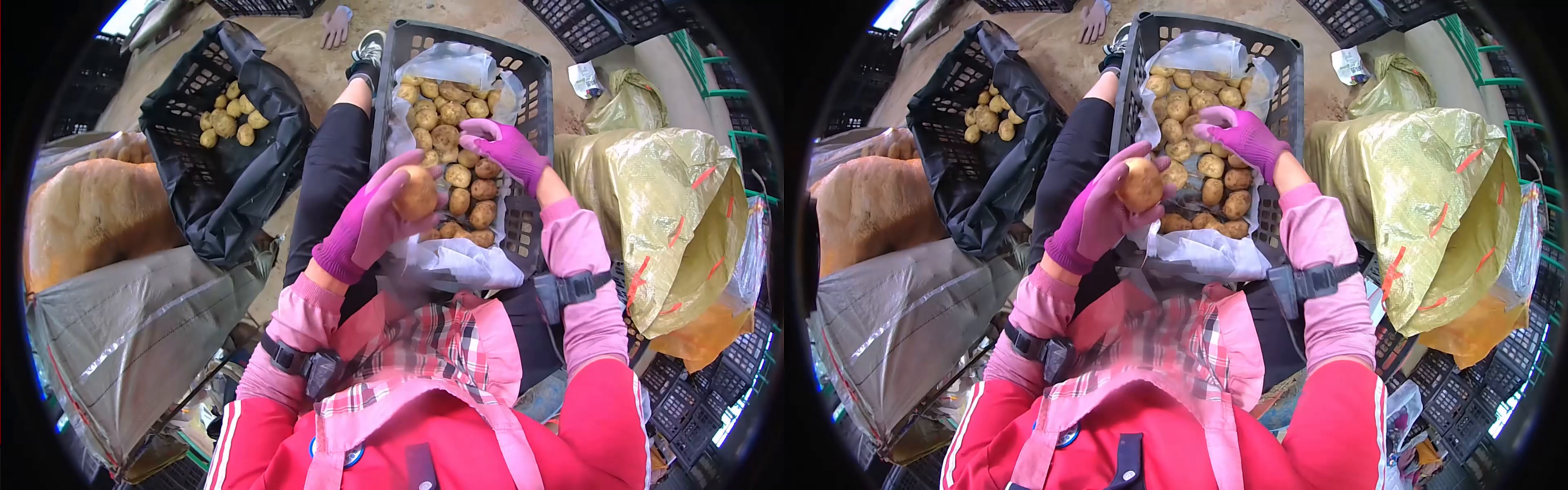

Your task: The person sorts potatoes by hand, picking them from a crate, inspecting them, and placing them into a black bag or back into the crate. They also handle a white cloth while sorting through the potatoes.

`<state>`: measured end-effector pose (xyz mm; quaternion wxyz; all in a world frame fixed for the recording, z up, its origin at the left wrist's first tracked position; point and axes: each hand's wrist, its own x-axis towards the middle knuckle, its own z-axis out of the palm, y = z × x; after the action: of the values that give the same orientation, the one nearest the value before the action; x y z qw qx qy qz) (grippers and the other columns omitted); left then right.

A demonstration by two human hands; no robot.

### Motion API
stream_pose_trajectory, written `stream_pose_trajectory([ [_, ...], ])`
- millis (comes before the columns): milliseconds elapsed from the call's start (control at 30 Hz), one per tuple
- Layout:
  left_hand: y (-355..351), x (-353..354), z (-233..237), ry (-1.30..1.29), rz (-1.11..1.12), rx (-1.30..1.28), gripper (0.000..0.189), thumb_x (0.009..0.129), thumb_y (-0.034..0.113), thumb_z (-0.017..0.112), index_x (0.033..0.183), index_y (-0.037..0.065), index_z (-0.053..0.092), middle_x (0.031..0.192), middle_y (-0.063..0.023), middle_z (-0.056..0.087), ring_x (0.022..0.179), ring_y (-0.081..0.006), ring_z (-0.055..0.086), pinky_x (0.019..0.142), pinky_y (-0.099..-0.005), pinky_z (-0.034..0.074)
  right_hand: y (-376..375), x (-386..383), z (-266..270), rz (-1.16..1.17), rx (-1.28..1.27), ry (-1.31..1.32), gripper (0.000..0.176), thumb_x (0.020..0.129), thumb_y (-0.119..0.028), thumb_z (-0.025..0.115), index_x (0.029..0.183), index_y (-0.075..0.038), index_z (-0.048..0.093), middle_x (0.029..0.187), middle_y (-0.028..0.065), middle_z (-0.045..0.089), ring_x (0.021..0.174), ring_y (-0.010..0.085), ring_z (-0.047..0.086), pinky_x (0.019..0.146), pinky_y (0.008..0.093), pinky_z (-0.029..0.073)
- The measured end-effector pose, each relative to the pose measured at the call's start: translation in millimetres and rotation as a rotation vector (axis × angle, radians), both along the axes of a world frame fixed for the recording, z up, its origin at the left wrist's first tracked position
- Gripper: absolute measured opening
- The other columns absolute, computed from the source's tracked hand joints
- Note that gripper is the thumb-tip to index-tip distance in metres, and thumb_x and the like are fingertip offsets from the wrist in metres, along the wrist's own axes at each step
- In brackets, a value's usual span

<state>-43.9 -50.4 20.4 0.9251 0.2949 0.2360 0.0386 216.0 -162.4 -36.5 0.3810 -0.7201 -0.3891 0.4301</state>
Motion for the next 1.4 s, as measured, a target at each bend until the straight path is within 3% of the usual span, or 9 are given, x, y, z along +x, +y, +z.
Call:
stream_pose_trajectory([
  [200,5.9,3.8,-2.9,0.012,0.090,-0.248,0.055,0.101,0.046,0.038,0.140,0.007,0.040,0.131,-0.0210,0.053,0.099,-0.0319,0.064,0.068,-0.0315,0.052,-0.2,-10.5,-130.0,0.175,-0.603,-0.461,0.062,0.079,-0.040,0.068,0.131,-0.009,0.055,0.128,0.0175,0.060,0.113,0.0352,0.060,0.098,0.0392,0.046],
  [333,7.4,10.0,-1.0,0.048,0.070,-0.177,0.063,0.101,0.054,0.031,0.140,0.006,0.040,0.130,-0.0211,0.054,0.098,-0.0321,0.064,0.070,-0.0319,0.054,13.0,-49.6,-209.0,0.204,-0.720,-0.814,0.057,0.082,-0.034,0.064,0.132,-0.011,0.050,0.118,0.0298,0.051,0.101,0.0427,0.064,0.080,0.0492,0.055],
  [433,10.9,10.8,-3.3,-0.001,0.095,-0.381,0.064,0.101,0.055,0.030,0.140,0.006,0.040,0.129,-0.0210,0.055,0.099,-0.0327,0.065,0.073,-0.0342,0.057,31.6,-32.6,-210.3,0.342,-0.763,-0.746,0.039,0.085,-0.018,0.062,0.123,-0.006,0.059,0.113,0.0227,0.064,0.105,0.0307,0.066,0.079,0.0439,0.056],
  [833,0.0,-11.1,-14.1,-0.159,0.201,0.189,0.048,0.088,0.025,0.069,0.129,0.010,0.048,0.109,-0.0052,0.062,0.100,-0.0183,0.062,0.080,-0.0317,0.056,-3.0,-55.3,-146.3,0.558,-0.668,-0.768,0.062,0.069,-0.035,0.078,0.121,-0.005,0.060,0.110,0.0193,0.067,0.105,0.0314,0.065,0.086,0.0409,0.053],
  [967,20.2,-62.6,66.9,-0.072,0.347,0.040,0.048,0.088,0.025,0.069,0.130,0.012,0.048,0.112,-0.0060,0.062,0.097,-0.0191,0.064,0.077,-0.0294,0.057,2.1,-38.8,-76.7,0.291,-0.477,-0.675,0.075,0.058,-0.037,0.086,0.118,-0.004,0.059,0.107,0.0168,0.067,0.099,0.0299,0.066,0.086,0.0384,0.052],
  [1100,42.1,-174.3,190.6,-0.231,0.870,0.585,0.043,0.095,0.030,0.055,0.131,0.006,0.046,0.117,-0.0144,0.061,0.095,-0.0251,0.065,0.070,-0.0291,0.055,1.5,-26.5,-16.3,0.116,-0.008,-0.409,0.059,0.070,-0.024,0.082,0.117,0.000,0.057,0.101,0.0085,0.066,0.091,0.0179,0.063,0.083,0.0316,0.050],
  [1267,116.7,-326.0,267.4,-0.271,1.561,1.437,0.041,0.096,0.025,0.058,0.126,0.000,0.045,0.114,-0.0212,0.056,0.109,-0.0300,0.058,0.095,-0.0374,0.052,-20.4,-58.4,44.7,0.121,0.120,-0.323,0.061,0.071,-0.017,0.081,0.124,0.001,0.055,0.108,0.0078,0.064,0.096,0.0167,0.062,0.085,0.0309,0.050],
  [1300,118.9,-347.7,274.2,-0.600,1.542,0.707,0.044,0.096,0.025,0.058,0.129,0.000,0.044,0.117,-0.0238,0.055,0.112,-0.0317,0.057,0.096,-0.0396,0.052,-26.4,-63.9,45.0,0.123,0.164,-0.374,0.063,0.069,-0.022,0.082,0.122,0.001,0.056,0.108,0.0128,0.065,0.099,0.0213,0.063,0.088,0.0335,0.050],
  [1400,110.9,-318.9,256.6,-0.554,1.264,0.328,0.050,0.097,0.026,0.055,0.137,-0.002,0.041,0.137,-0.0234,0.047,0.122,-0.0352,0.052,0.102,-0.0439,0.048,-38.5,-90.5,69.3,0.063,0.244,-0.390,0.068,0.069,-0.024,0.084,0.126,0.000,0.055,0.110,0.0121,0.064,0.102,0.0197,0.063,0.091,0.0335,0.050],
])
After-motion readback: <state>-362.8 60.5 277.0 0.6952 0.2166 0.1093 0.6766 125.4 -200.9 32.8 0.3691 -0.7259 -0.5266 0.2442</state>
